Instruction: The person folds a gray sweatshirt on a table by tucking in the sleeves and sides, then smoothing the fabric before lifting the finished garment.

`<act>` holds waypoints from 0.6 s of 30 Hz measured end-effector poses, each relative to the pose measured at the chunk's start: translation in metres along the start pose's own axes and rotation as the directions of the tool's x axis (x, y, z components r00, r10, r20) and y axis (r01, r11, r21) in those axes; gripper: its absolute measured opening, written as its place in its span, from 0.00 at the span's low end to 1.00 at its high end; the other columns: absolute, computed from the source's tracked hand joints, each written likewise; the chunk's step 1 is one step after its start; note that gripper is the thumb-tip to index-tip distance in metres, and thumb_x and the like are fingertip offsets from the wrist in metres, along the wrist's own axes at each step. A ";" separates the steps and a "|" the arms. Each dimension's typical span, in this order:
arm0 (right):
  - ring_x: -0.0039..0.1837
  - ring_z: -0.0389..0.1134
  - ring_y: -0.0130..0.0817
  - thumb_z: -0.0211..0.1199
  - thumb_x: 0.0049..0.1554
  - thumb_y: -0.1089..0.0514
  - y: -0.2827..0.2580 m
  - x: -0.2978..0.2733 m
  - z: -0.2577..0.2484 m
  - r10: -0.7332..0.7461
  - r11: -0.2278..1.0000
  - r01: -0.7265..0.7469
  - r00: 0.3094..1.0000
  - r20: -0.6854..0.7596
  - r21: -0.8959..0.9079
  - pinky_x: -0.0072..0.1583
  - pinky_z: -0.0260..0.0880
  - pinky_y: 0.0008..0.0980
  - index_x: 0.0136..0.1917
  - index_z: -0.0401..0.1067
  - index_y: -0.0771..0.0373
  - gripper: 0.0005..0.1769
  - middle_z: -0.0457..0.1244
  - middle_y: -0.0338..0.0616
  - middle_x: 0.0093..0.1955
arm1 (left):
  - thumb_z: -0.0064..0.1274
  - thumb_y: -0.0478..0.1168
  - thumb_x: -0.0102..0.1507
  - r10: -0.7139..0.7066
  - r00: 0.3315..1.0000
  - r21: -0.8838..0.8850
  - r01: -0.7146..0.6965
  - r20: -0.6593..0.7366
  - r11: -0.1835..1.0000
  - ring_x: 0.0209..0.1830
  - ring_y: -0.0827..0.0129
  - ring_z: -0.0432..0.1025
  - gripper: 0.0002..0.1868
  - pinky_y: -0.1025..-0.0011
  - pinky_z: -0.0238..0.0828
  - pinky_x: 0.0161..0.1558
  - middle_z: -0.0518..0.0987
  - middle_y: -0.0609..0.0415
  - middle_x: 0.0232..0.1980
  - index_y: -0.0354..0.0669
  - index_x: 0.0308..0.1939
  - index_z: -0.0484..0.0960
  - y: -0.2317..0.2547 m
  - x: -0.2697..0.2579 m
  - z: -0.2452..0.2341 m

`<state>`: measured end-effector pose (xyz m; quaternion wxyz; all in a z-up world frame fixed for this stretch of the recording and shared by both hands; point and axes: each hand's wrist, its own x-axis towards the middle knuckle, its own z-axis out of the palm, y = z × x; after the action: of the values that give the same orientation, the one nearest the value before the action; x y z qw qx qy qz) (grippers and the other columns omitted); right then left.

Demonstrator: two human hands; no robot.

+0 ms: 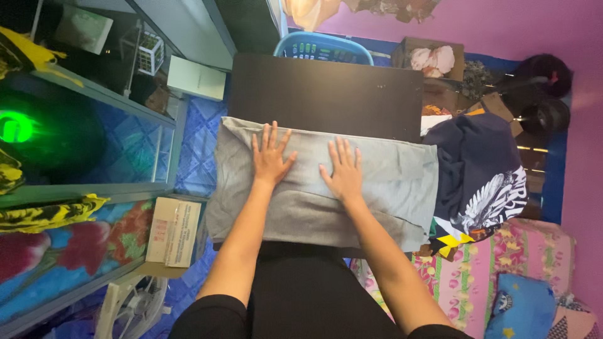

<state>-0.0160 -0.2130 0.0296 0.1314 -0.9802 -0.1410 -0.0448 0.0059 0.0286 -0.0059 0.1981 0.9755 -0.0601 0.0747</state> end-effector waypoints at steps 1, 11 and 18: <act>0.86 0.42 0.41 0.55 0.62 0.36 0.008 0.000 -0.002 0.002 1.000 -0.002 1.000 -0.004 -0.001 0.82 0.34 0.53 0.83 0.53 0.55 0.43 0.45 0.44 0.86 | 0.44 0.66 0.66 0.004 1.000 0.000 -0.004 -0.002 1.000 0.84 0.51 0.41 0.37 0.38 0.32 0.77 0.50 0.47 0.84 0.64 0.78 0.62 -0.005 0.003 -0.001; 0.86 0.40 0.46 0.54 0.60 0.31 0.078 -0.027 -0.028 0.190 0.968 -0.198 0.980 -0.061 -0.157 0.80 0.33 0.58 0.82 0.54 0.59 0.47 0.44 0.51 0.86 | 0.40 0.63 0.70 -0.120 0.993 0.144 0.118 0.007 0.983 0.85 0.43 0.36 0.36 0.37 0.28 0.77 0.43 0.49 0.86 0.65 0.81 0.57 -0.046 0.007 0.001; 0.86 0.37 0.48 0.54 0.59 0.29 0.097 -0.030 -0.034 0.275 0.900 -0.292 0.957 -0.096 -0.323 0.80 0.27 0.57 0.80 0.55 0.67 0.50 0.43 0.53 0.86 | 0.42 0.58 0.72 -0.327 0.941 0.257 0.337 -0.086 0.905 0.84 0.41 0.37 0.37 0.31 0.27 0.75 0.44 0.42 0.85 0.56 0.83 0.53 -0.085 0.012 0.002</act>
<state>-0.0182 -0.3201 0.0345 -0.0280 -0.9969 0.0159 -0.0722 0.0305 0.1047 -0.0382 0.0752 0.9875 0.1214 0.0671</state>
